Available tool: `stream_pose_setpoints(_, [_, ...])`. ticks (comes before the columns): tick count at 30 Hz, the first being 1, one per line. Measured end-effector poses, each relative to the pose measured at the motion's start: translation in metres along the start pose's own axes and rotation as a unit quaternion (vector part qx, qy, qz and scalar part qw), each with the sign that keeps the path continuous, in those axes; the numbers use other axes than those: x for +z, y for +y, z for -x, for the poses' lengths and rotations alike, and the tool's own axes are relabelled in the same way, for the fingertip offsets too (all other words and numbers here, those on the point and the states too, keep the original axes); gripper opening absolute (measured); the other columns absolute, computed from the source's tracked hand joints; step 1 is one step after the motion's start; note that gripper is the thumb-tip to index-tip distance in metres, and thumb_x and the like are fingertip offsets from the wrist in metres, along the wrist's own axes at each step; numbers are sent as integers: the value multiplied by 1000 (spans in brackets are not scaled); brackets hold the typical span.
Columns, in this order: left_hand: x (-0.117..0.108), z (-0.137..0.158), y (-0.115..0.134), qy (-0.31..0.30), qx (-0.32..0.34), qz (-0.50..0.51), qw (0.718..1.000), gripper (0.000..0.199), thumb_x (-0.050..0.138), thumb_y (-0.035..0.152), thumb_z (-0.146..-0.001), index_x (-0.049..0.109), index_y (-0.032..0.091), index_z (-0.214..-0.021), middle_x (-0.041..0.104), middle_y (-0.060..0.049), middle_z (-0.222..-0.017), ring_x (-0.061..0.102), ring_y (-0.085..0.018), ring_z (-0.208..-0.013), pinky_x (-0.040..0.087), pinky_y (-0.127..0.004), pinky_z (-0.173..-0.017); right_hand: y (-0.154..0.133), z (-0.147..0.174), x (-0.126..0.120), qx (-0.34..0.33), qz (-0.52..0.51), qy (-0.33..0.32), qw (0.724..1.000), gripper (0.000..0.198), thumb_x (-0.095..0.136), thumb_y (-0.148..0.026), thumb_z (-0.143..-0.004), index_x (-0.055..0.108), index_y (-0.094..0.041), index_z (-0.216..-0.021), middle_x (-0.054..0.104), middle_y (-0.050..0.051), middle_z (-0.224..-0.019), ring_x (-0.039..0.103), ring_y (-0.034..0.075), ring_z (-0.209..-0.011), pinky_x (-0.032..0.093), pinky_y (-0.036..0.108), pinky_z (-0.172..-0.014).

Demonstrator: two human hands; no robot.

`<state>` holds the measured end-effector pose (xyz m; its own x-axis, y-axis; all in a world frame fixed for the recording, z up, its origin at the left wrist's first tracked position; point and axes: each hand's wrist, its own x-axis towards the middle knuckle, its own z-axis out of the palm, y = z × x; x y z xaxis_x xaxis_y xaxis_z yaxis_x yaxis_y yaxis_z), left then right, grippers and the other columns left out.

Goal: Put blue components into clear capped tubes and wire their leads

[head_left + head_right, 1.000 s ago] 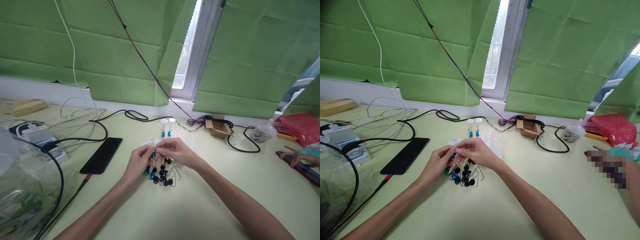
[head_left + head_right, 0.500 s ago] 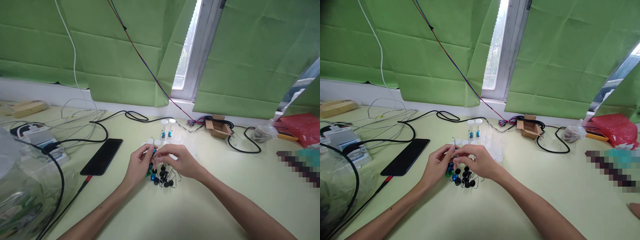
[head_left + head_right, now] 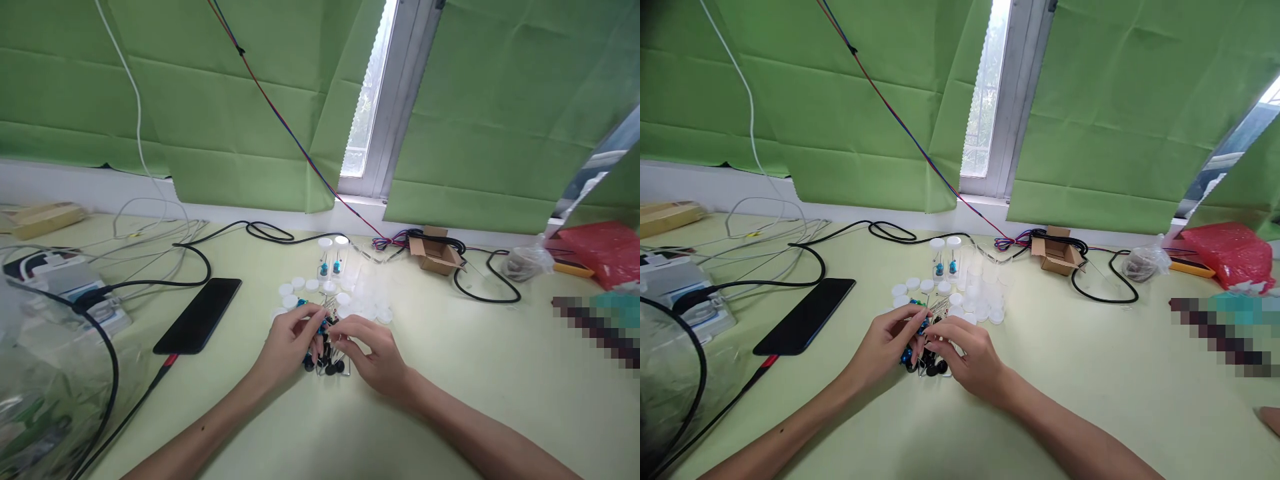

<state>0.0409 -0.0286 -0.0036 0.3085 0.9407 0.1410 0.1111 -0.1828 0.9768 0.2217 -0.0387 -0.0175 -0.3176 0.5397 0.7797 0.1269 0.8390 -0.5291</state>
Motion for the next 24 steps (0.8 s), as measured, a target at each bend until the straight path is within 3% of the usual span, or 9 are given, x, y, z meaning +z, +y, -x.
stream_pose_setpoints(13, [2,0,-2,28,-36,-50,998,34,52,48,-94,59,19,-78,48,7,-46,45,-10,-40,38,-22,-45,3,10,4,-34,53,-14,998,21,49,-8,-97,61,-17,-111,64,8,-86,60,18,-79,53,29,-68])
stream_pose_setpoints(24, [2,-2,-2,53,-58,-86,993,38,50,53,-92,60,19,-77,41,6,-55,36,-9,-46,28,-22,-45,3,9,6,-42,80,-21,996,20,42,-9,-100,59,-16,-107,60,7,-81,56,17,-74,50,28,-65])
